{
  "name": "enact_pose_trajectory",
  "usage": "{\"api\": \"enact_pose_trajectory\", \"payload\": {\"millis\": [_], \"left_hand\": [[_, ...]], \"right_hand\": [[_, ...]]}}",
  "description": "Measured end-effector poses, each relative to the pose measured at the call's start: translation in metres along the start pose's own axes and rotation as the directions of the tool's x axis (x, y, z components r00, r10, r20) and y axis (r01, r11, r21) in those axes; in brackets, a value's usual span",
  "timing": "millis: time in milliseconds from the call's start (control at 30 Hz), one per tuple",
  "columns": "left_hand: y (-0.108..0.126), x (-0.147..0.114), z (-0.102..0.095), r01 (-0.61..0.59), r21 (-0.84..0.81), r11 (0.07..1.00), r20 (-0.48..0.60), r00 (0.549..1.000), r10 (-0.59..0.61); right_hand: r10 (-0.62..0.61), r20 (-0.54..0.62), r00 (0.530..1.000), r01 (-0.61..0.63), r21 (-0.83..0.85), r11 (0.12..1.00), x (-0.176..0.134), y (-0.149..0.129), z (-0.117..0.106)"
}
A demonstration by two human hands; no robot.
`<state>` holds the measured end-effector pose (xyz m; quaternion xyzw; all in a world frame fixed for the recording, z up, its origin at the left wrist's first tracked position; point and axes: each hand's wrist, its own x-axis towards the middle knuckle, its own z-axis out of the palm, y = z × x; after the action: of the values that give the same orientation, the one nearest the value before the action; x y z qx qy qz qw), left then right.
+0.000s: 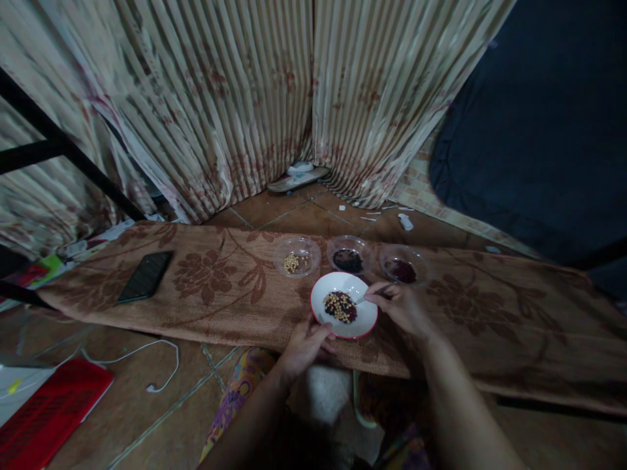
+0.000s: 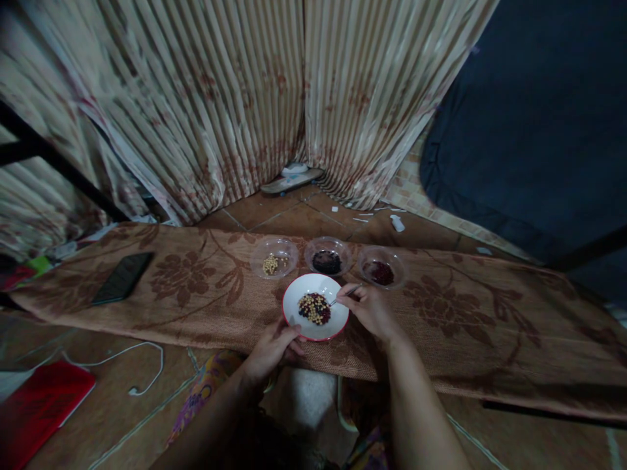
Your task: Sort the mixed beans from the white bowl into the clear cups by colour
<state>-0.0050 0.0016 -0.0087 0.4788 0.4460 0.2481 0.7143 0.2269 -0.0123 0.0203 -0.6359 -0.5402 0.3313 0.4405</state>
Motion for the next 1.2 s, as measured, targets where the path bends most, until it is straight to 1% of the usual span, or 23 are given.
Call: {"api": "enact_pose_trajectory", "payload": {"millis": [100, 167, 233, 267, 300, 333, 400, 467, 500, 533, 567, 600, 633, 667, 700, 767, 833, 867, 900, 967, 1000, 1067, 1200], "left_hand": [[0.002, -0.001, 0.000, 0.007, 0.004, 1.000, -0.003, 1.000, -0.007], [0.003, -0.002, 0.001, 0.006, 0.006, 1.000, -0.006, 1.000, -0.006], [0.004, -0.003, 0.001, 0.003, 0.004, 1.000, -0.014, 1.000, -0.003], [0.004, -0.002, 0.001, 0.002, 0.002, 1.000, -0.019, 1.000, -0.002], [0.003, -0.002, 0.001, 0.003, 0.002, 1.000, -0.021, 1.000, -0.003], [0.003, -0.001, 0.001, 0.004, 0.005, 1.000, -0.022, 1.000, -0.004], [0.001, 0.000, 0.000, 0.008, 0.018, 1.000, -0.017, 1.000, -0.008], [0.000, 0.001, -0.001, 0.008, 0.033, 0.999, -0.009, 1.000, -0.008], [0.000, 0.002, -0.001, 0.005, 0.036, 0.999, -0.005, 1.000, -0.005], [-0.001, 0.002, -0.002, -0.001, 0.038, 0.999, -0.003, 1.000, 0.001], [-0.001, 0.002, -0.002, -0.007, 0.040, 0.999, -0.002, 1.000, 0.007], [-0.001, 0.002, -0.002, -0.011, 0.041, 0.999, -0.003, 1.000, 0.011], [-0.001, 0.002, -0.003, -0.012, 0.041, 0.999, -0.005, 1.000, 0.012], [-0.001, 0.002, -0.002, -0.009, 0.040, 0.999, -0.008, 1.000, 0.010], [-0.002, 0.002, -0.002, -0.004, 0.036, 0.999, -0.007, 1.000, 0.005], [-0.002, 0.002, -0.002, 0.001, 0.023, 1.000, -0.001, 1.000, -0.001], [-0.002, 0.002, -0.002, -0.008, 0.010, 1.000, 0.006, 1.000, 0.008], [-0.003, 0.002, -0.002, -0.014, 0.005, 1.000, 0.007, 1.000, 0.014], [-0.003, 0.002, -0.001, -0.019, 0.002, 1.000, 0.007, 1.000, 0.019], [-0.003, 0.002, -0.001, -0.019, 0.003, 1.000, 0.005, 1.000, 0.019], [-0.002, 0.002, -0.001, -0.015, 0.004, 1.000, 0.003, 1.000, 0.015], [-0.001, 0.001, -0.001, -0.006, 0.004, 1.000, -0.001, 1.000, 0.006], [0.002, -0.001, 0.000, 0.005, 0.011, 1.000, -0.015, 1.000, -0.004]], "right_hand": [[-0.009, -0.010, 1.000, 0.009, -0.002, 1.000, -0.001, -0.004, 0.000], [-0.019, -0.042, 0.999, 0.019, 0.008, 1.000, -0.002, -0.008, -0.001], [-0.042, -0.127, 0.991, 0.048, 0.040, 0.998, -0.003, -0.011, -0.005], [-0.060, -0.202, 0.977, 0.072, 0.054, 0.996, -0.003, -0.011, -0.009], [-0.077, -0.301, 0.950, 0.101, 0.063, 0.993, -0.003, -0.011, -0.014], [-0.089, -0.411, 0.907, 0.127, 0.066, 0.990, -0.003, -0.010, -0.020], [-0.092, -0.625, 0.775, 0.157, 0.049, 0.986, -0.001, -0.005, -0.034], [-0.061, -0.773, 0.632, 0.149, 0.043, 0.988, 0.002, 0.002, -0.048], [-0.043, -0.815, 0.577, 0.139, 0.046, 0.989, 0.003, 0.006, -0.054], [-0.031, -0.845, 0.534, 0.131, 0.047, 0.990, 0.005, 0.009, -0.058], [-0.024, -0.863, 0.505, 0.126, 0.046, 0.991, 0.006, 0.010, -0.060], [-0.021, -0.868, 0.496, 0.121, 0.045, 0.992, 0.007, 0.011, -0.059], [-0.021, -0.861, 0.508, 0.120, 0.046, 0.992, 0.008, 0.010, -0.057], [-0.024, -0.844, 0.535, 0.122, 0.049, 0.991, 0.008, 0.008, -0.053], [-0.027, -0.814, 0.581, 0.125, 0.057, 0.991, 0.007, 0.005, -0.047], [-0.024, -0.694, 0.720, 0.115, 0.086, 0.990, 0.004, -0.002, -0.033], [-0.024, -0.495, 0.869, 0.090, 0.109, 0.990, 0.001, -0.006, -0.019], [-0.025, -0.382, 0.924, 0.074, 0.114, 0.991, 0.000, -0.007, -0.013], [-0.031, -0.277, 0.961, 0.064, 0.114, 0.991, 0.000, -0.008, -0.008], [-0.048, -0.132, 0.990, 0.061, 0.094, 0.994, -0.001, -0.007, -0.002], [-0.055, -0.098, 0.994, 0.063, 0.079, 0.995, 0.000, -0.006, -0.001], [-0.058, -0.074, 0.996, 0.062, 0.051, 0.997, 0.001, -0.004, -0.001], [-0.038, -0.069, 0.997, 0.039, 0.022, 0.999, 0.001, 0.000, -0.001]]}}
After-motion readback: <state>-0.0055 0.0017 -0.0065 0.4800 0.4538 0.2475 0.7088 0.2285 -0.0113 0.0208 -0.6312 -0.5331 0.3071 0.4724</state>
